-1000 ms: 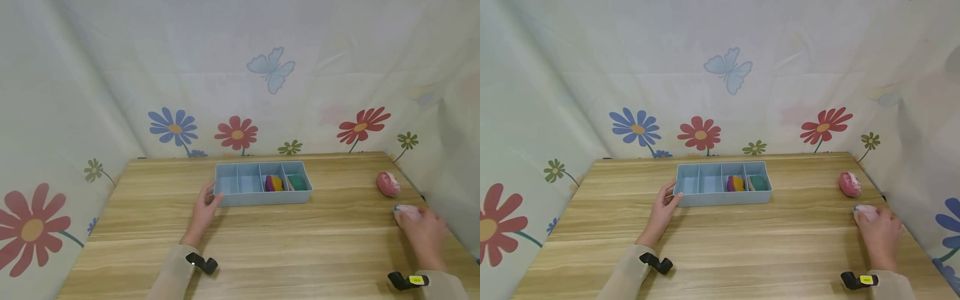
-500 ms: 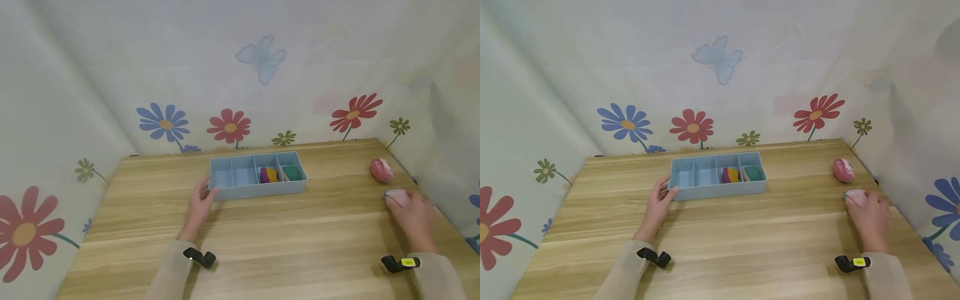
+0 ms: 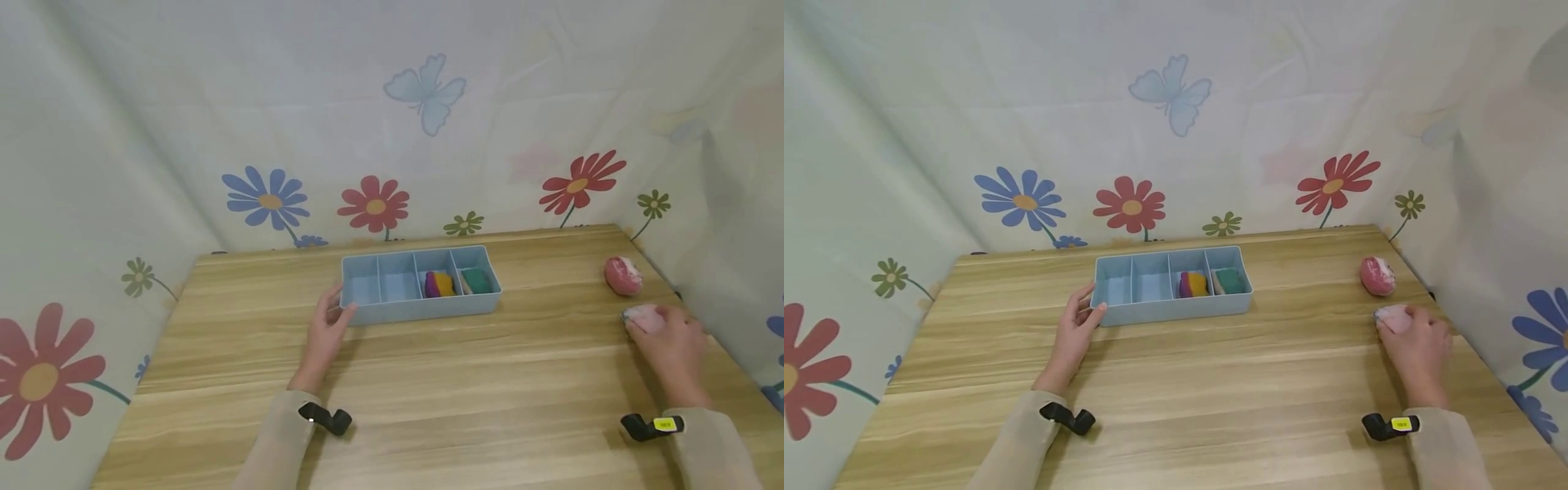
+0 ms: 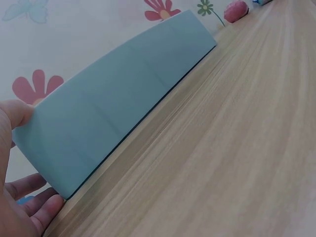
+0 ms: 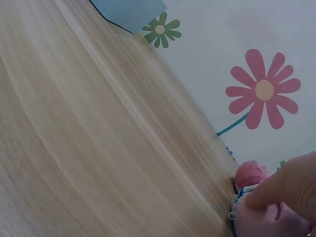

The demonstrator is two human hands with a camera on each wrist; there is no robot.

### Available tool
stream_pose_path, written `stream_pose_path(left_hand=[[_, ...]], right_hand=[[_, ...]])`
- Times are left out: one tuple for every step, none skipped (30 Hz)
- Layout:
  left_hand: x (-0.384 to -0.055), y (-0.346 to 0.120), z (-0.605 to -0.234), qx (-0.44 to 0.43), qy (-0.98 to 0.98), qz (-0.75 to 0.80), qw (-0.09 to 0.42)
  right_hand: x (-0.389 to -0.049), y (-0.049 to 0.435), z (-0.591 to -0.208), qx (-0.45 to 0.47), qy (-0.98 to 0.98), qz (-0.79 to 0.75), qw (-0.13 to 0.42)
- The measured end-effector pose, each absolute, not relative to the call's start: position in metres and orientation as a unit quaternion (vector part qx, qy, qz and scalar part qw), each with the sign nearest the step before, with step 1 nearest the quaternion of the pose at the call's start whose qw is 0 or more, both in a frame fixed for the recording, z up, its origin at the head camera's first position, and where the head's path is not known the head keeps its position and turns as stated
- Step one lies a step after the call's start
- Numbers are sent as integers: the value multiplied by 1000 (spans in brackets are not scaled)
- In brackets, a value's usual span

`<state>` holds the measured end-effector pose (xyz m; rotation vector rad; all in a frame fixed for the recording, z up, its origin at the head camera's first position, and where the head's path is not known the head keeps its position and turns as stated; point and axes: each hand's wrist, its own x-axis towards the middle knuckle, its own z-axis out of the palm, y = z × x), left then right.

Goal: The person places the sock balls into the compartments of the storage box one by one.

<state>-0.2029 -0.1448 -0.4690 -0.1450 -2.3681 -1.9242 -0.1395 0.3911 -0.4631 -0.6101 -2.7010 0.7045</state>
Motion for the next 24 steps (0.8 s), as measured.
stream_pose_path(left_hand=[[-205, -146, -473, -47, -774, -630, 45], [-207, -147, -477, -47, -773, -631, 47], [-210, -148, -482, -47, -774, -629, 49], [-213, -149, -487, -46, -775, -628, 52], [-212, -149, -487, -47, -775, -628, 52], [-212, -149, -487, -48, -778, -625, 54], [-211, -148, -485, -48, -778, -624, 55], [-209, -147, -482, -49, -778, -624, 54], [-207, -147, -478, -51, -777, -625, 54], [-205, -145, -475, -52, -776, -626, 54], [-203, -144, -471, -54, -776, -626, 54], [-203, -144, -471, -54, -776, -626, 56], [-203, -144, -471, -55, -775, -626, 57], [-203, -144, -471, -56, -775, -626, 58], [-203, -144, -471, -56, -776, -626, 59], [-203, -144, -471, -56, -776, -625, 59], [-203, -144, -471, -56, -776, -626, 59], [-203, -144, -470, -57, -775, -626, 59], [-203, -144, -470, -56, -776, -626, 60], [-203, -144, -470, -57, -776, -625, 60], [-203, -145, -470, -57, -777, -624, 61], [-204, -145, -471, -58, -776, -625, 61], [-204, -145, -471, -58, -776, -625, 61], [-204, -145, -472, -58, -776, -625, 60]], right_hand=[[-140, 391, -463, -205, -939, 240, 138], [-141, 392, -463, -200, -942, 236, 133], [-141, 392, -463, -196, -944, 234, 128], [-142, 393, -463, -193, -945, 234, 123], [-142, 394, -464, -194, -945, 236, 117], [-142, 394, -464, -194, -945, 238, 115], [-142, 394, -465, -196, -944, 241, 115], [-142, 393, -465, -198, -943, 243, 117], [-141, 393, -466, -200, -942, 244, 119], [-140, 393, -466, -201, -941, 246, 121], [-140, 392, -466, -202, -940, 247, 124], [-139, 391, -466, -204, -939, 248, 126], [-139, 390, -465, -207, -938, 248, 128], [-139, 389, -465, -209, -937, 249, 130], [-139, 389, -465, -211, -936, 250, 131], [-139, 388, -464, -213, -935, 253, 132], [-140, 387, -464, -214, -933, 255, 135], [-140, 386, -463, -214, -932, 257, 138], [-141, 385, -463, -214, -931, 260, 141], [-141, 384, -463, -213, -930, 262, 144], [-142, 382, -463, -211, -929, 266, 149], [-142, 381, -463, -209, -928, 269, 153], [-142, 379, -462, -208, -926, 272, 156], [-143, 377, -462, -208, -925, 276, 160]])
